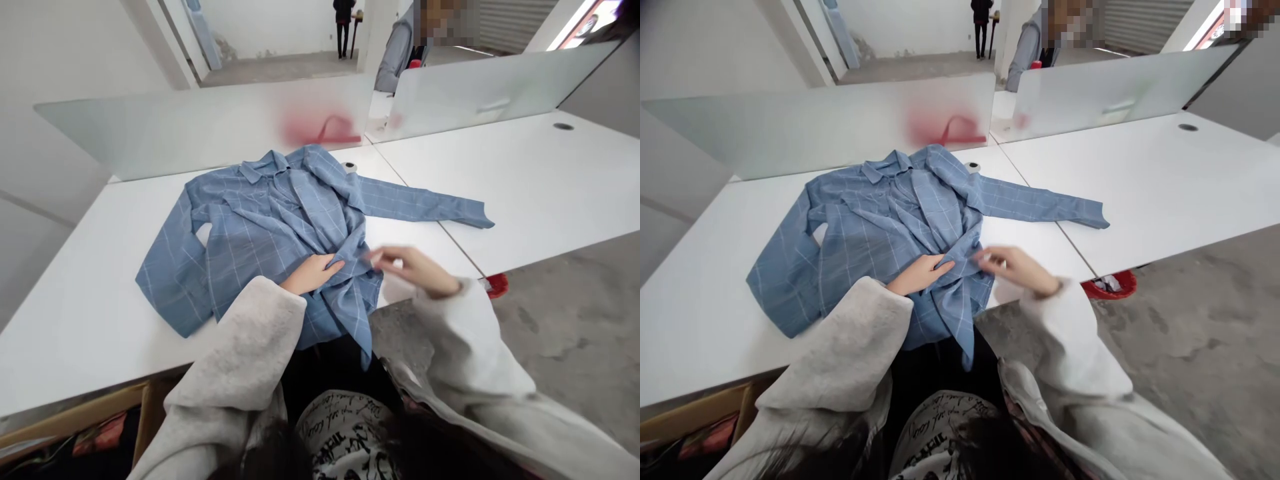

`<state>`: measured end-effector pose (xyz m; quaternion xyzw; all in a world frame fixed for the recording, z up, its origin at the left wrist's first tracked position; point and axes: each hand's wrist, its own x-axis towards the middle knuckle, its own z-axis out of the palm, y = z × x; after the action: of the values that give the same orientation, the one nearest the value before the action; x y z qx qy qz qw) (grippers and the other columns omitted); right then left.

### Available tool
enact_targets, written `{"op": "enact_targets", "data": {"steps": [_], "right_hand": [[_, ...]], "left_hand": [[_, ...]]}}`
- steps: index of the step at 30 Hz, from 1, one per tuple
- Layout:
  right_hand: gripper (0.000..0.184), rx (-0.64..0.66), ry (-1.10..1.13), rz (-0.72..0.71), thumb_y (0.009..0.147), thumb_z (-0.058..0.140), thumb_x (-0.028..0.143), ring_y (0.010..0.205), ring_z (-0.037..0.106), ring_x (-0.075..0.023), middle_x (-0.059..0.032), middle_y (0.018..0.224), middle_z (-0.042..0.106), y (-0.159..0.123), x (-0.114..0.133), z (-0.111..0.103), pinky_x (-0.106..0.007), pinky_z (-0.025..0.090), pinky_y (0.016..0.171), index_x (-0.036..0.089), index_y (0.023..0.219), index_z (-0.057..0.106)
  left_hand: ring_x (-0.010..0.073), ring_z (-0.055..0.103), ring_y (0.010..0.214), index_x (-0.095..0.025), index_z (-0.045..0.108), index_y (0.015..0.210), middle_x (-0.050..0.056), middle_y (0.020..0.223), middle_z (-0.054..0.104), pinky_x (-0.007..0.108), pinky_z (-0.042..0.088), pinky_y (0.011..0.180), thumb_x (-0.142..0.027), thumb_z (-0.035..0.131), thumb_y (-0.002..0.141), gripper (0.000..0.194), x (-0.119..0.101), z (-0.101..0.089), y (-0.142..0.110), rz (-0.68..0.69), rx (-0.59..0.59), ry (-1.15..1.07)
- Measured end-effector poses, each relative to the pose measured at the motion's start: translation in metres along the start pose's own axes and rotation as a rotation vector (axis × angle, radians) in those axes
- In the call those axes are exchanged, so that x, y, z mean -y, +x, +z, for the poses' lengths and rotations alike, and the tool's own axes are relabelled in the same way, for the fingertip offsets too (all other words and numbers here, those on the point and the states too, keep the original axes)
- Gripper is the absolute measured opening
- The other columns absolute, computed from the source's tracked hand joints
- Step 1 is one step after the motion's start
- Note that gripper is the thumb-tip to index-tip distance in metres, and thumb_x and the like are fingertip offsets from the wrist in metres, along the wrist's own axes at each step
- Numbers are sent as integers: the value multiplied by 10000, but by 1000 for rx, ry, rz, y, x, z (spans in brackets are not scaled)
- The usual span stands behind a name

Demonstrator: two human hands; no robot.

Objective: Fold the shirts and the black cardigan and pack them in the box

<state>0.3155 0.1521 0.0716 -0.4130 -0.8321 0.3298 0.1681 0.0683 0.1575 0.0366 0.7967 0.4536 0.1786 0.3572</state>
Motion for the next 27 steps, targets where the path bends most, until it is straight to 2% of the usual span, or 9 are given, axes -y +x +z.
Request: {"op": "enact_targets", "data": {"steps": [3, 6, 9, 11, 15, 17, 20, 23, 27], "right_hand": [[430, -229, -444, 255, 922, 462, 270, 1061, 619, -233, -153, 1309, 566, 69, -61, -28, -362, 443, 962, 126, 1326, 505], [522, -132, -608, 373, 908, 512, 295, 1189, 545, -272, -171, 1425, 447, 118, -112, -45, -379, 421, 985, 132, 1397, 428], [435, -102, -650, 455, 943, 453, 304, 1138, 577, -263, -180, 1394, 478, 134, -141, -66, -383, 440, 938, 143, 1346, 488], [402, -151, -689, 556, 963, 387, 261, 1095, 595, -248, -245, 1328, 505, 133, -152, -84, -373, 437, 914, 60, 1283, 524], [405, -330, -764, 699, 959, 296, 197, 1019, 615, -269, -315, 1243, 507, 133, -153, -103, -389, 443, 838, -9, 1192, 555], [379, -412, -755, 616, 957, 315, 231, 974, 625, -280, -266, 1171, 576, 137, -142, -92, -369, 447, 790, 52, 1133, 598], [369, -447, -642, 412, 945, 388, 358, 834, 643, -265, -165, 904, 675, 144, -117, -56, -325, 442, 711, 108, 1118, 598], [525, -310, -435, 302, 908, 457, 472, 663, 620, -236, -72, 675, 641, 143, -96, -19, -305, 439, 635, 93, 1270, 483], [560, -166, -222, 104, 817, 570, 274, 655, 593, -175, -27, 763, 629, 139, -97, -5, -277, 453, 653, 131, 1339, 427]], "left_hand": [[128, 513, 617, -174, 554, 683, -23, 609, 535, 230, 369, 613, -446, 398, 913, 388, 1, -1, -2, 15, 21, 0], [111, 467, 608, -164, 534, 682, -35, 621, 500, 222, 361, 593, -474, 412, 898, 397, 9, -1, -5, -6, 33, -144], [113, 484, 641, -154, 570, 755, -30, 679, 538, 224, 394, 613, -509, 433, 883, 401, 18, -2, -9, -32, 141, -348], [128, 526, 694, -151, 600, 811, -11, 740, 583, 239, 432, 666, -526, 453, 876, 407, 20, -4, -11, 6, 215, -442], [182, 586, 915, -139, 644, 837, 73, 984, 623, 285, 450, 857, -522, 486, 873, 416, 15, -9, -16, 186, 176, -462], [189, 586, 967, -139, 653, 840, 97, 1059, 608, 289, 445, 895, -518, 467, 889, 424, 9, -10, -18, 223, 139, -434], [183, 592, 976, -143, 656, 884, 108, 1096, 612, 282, 451, 898, -530, 374, 924, 481, 3, -9, -20, 236, 142, -386], [187, 585, 1020, -142, 661, 951, 116, 1119, 627, 291, 438, 937, -505, 244, 959, 553, 3, -6, -21, 235, 95, -281], [207, 490, 1227, -149, 655, 1086, 115, 1238, 610, 365, 320, 1095, -426, 213, 982, 532, 11, -2, -21, 241, 51, -27]]}}
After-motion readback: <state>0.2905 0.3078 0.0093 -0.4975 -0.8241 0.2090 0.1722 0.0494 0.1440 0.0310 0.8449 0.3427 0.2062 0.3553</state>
